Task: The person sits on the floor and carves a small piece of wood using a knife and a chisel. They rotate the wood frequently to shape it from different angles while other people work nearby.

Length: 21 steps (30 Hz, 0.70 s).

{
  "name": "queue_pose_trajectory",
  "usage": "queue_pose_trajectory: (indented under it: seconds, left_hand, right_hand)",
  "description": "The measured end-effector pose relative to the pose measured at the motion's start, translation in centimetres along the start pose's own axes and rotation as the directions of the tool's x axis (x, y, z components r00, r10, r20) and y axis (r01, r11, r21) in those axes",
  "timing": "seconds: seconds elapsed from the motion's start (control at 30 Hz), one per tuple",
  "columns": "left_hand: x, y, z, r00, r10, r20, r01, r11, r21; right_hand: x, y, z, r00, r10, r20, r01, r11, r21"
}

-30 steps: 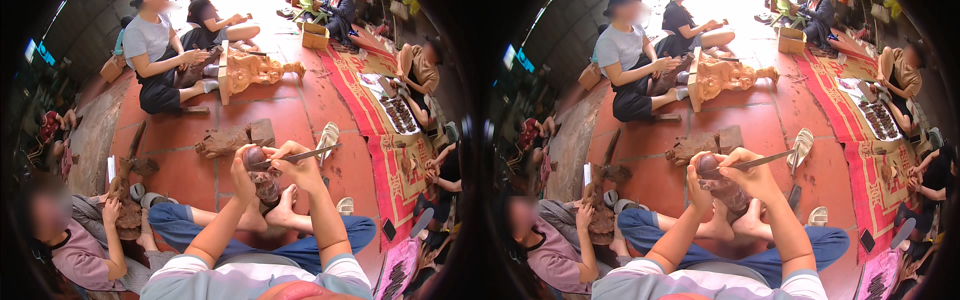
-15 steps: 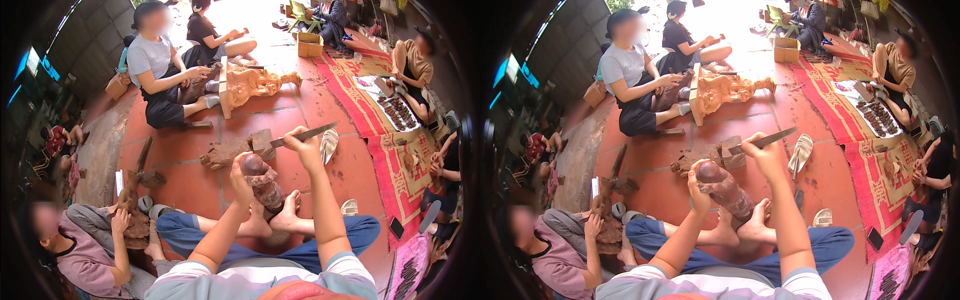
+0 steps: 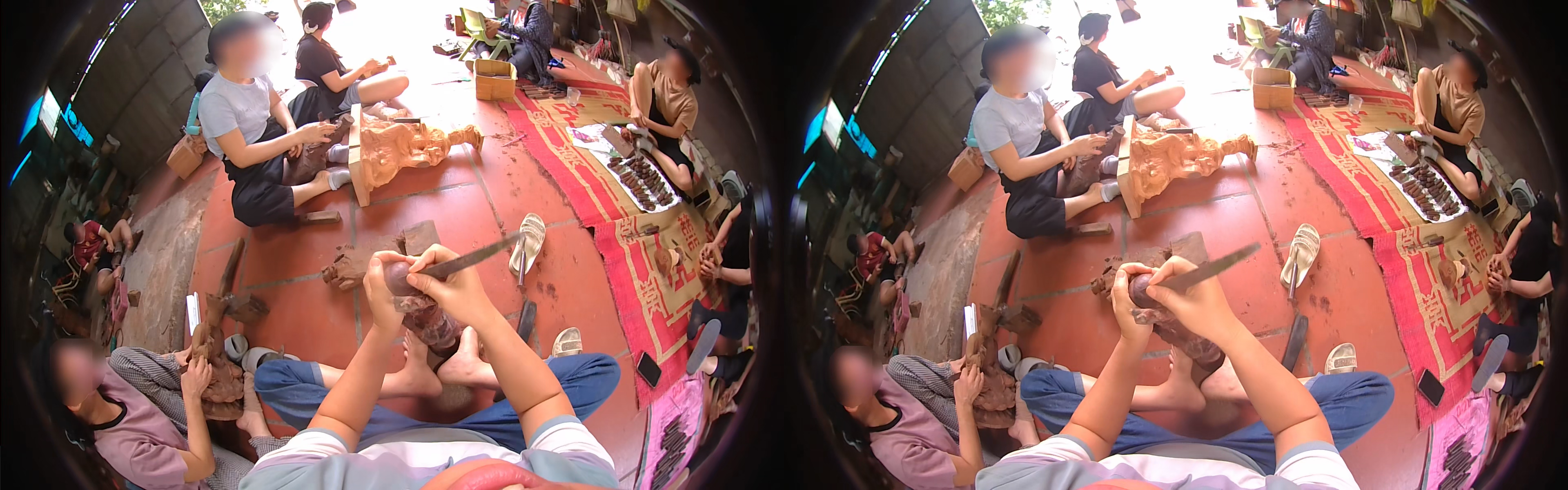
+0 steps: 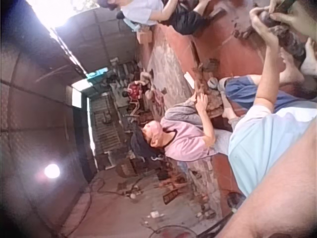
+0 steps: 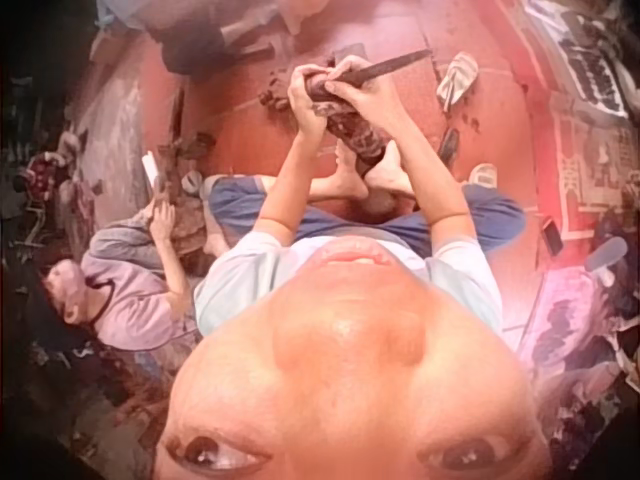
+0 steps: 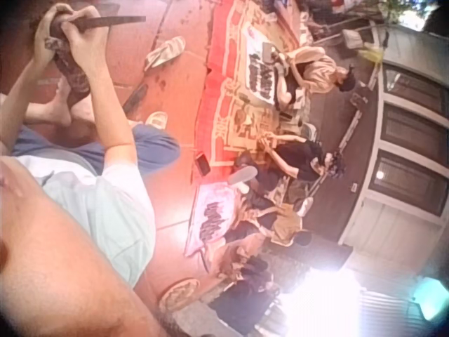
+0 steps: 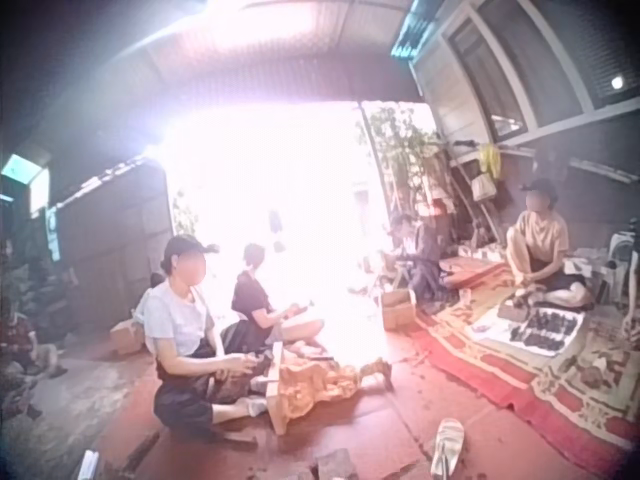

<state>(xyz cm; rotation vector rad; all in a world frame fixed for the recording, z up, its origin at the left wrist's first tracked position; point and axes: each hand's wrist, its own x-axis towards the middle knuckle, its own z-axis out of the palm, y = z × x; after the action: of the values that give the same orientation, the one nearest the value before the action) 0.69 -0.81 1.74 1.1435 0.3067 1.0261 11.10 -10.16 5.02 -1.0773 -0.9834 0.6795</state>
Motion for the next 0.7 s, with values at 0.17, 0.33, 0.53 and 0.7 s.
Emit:
queue_pose_trajectory:
  seconds: [0.17, 0.33, 0.53, 0.7]
  left_hand:
    - [0.0, -0.2, 0.2, 0.999, 0.03, -0.021, -0.028, 0.997, 0.072]
    - [0.2, -0.1, 0.2, 0.995, 0.075, -0.068, -0.068, 0.992, 0.105]
    - [-0.1, -0.2, 0.5, 0.998, 0.012, -0.07, -0.009, 0.999, 0.042]
    - [0.0, 0.7, 0.4, 0.998, 0.068, -0.003, -0.066, 0.971, 0.231]
  right_hand:
    - [1.1, 1.6, -2.1, 0.992, 0.127, -0.013, -0.12, 0.964, 0.237]
    - [1.0, 0.0, -0.6, 0.99, 0.123, 0.061, -0.129, 0.985, 0.112]
    - [0.4, 0.6, 0.5, 0.993, -0.116, 0.019, 0.116, 0.993, -0.005]
    - [1.3, 0.3, -1.2, 0.981, 0.191, -0.041, -0.181, 0.968, 0.172]
